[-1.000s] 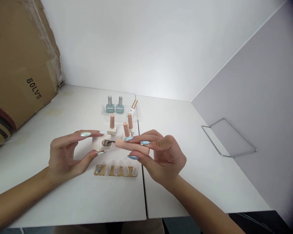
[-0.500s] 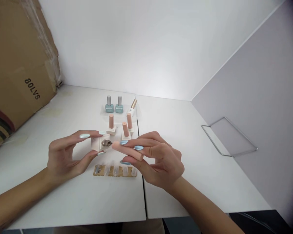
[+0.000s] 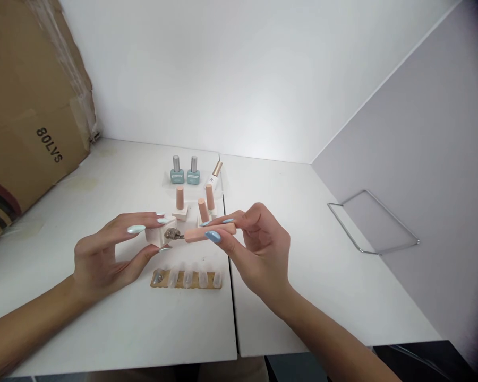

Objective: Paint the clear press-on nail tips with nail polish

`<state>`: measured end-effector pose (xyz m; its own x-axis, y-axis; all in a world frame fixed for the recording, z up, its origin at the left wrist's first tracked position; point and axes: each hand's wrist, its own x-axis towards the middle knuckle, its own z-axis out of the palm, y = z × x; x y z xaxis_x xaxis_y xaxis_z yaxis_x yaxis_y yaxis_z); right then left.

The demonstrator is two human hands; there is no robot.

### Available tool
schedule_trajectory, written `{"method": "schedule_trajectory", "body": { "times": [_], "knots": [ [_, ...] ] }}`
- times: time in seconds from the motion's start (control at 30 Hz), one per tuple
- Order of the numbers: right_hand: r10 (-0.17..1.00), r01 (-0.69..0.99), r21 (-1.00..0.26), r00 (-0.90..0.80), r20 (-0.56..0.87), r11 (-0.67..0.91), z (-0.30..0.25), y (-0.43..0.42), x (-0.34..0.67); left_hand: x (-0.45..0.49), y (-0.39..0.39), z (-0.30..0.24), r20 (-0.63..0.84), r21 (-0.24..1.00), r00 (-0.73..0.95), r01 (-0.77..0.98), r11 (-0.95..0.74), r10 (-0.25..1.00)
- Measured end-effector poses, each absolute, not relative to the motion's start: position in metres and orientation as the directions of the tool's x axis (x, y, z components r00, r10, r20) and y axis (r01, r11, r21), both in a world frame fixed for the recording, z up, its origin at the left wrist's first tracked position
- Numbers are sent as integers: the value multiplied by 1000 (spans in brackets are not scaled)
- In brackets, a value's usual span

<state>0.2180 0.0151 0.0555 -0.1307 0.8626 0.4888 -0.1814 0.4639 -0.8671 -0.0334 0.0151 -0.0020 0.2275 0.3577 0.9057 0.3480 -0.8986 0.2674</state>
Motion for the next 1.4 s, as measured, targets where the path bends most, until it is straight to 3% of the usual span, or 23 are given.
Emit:
{"method": "schedule_trajectory", "body": {
  "times": [0.23, 0.5, 0.93, 1.4],
  "knots": [
    [958, -258, -954, -199, 207, 152, 57, 17, 219, -36, 16, -6, 907, 260, 220, 375, -890, 358],
    [968, -377, -926, -217, 124, 34, 50, 22, 219, -33, 14, -3, 901, 295, 188, 394, -871, 390],
    [972, -366, -920, -130, 197, 138, 51, 22, 220, -32, 11, -5, 893, 326, 184, 363, -873, 411],
    [957, -519, -840, -130, 258, 156, 46, 24, 225, -23, 7, -3, 747, 588, 193, 253, -768, 636]
  ]
}}
